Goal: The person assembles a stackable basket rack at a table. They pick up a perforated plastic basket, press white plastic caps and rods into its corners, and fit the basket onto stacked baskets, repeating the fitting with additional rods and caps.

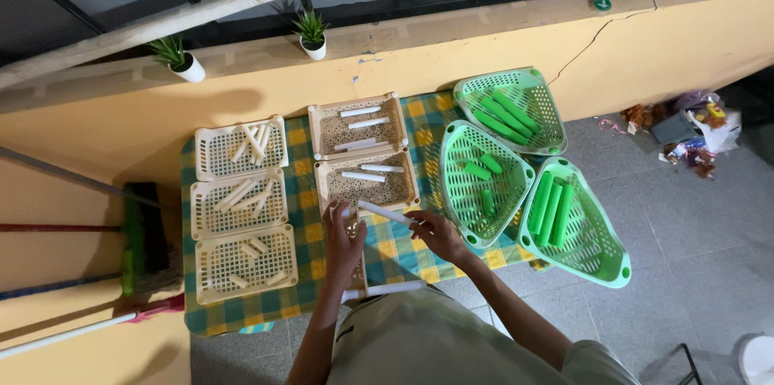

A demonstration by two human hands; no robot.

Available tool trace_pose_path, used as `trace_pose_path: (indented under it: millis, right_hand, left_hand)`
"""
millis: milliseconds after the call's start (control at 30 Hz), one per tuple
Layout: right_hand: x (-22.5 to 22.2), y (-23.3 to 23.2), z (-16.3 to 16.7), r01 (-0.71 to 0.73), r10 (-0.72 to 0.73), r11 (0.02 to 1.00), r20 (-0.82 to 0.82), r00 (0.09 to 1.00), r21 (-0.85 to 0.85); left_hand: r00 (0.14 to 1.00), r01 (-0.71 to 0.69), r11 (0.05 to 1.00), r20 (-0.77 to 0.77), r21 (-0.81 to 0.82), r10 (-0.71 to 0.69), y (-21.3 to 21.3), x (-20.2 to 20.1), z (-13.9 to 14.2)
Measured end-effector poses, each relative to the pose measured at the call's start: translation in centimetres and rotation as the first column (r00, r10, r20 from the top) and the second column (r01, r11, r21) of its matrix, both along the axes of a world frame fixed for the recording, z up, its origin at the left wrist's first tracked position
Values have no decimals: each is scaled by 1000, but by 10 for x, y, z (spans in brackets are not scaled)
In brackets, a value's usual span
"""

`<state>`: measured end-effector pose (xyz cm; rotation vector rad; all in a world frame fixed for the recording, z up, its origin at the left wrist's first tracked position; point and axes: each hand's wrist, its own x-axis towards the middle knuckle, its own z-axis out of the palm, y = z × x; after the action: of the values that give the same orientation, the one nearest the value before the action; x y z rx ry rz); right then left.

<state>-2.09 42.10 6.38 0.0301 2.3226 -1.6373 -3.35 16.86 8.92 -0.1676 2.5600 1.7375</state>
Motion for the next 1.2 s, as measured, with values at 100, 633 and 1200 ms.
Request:
trace_pose_path:
  millis: [100,633,1200]
  right_hand:
    - [2,1,-3,2,-2,1000,-4,1000,0]
    - [-24,12,-15,-84,80,996,-200,976,-11]
    - [-63,-13,32,-356,530,809,-318,786,467]
  left_hand:
    - [998,6,1000,-61,-12,-7,1,1,2]
    - [999,6,1000,-36,-18,-7,-2,1,-5]
    - [995,20,985,-93,-170,-36,-10,-5,-30]
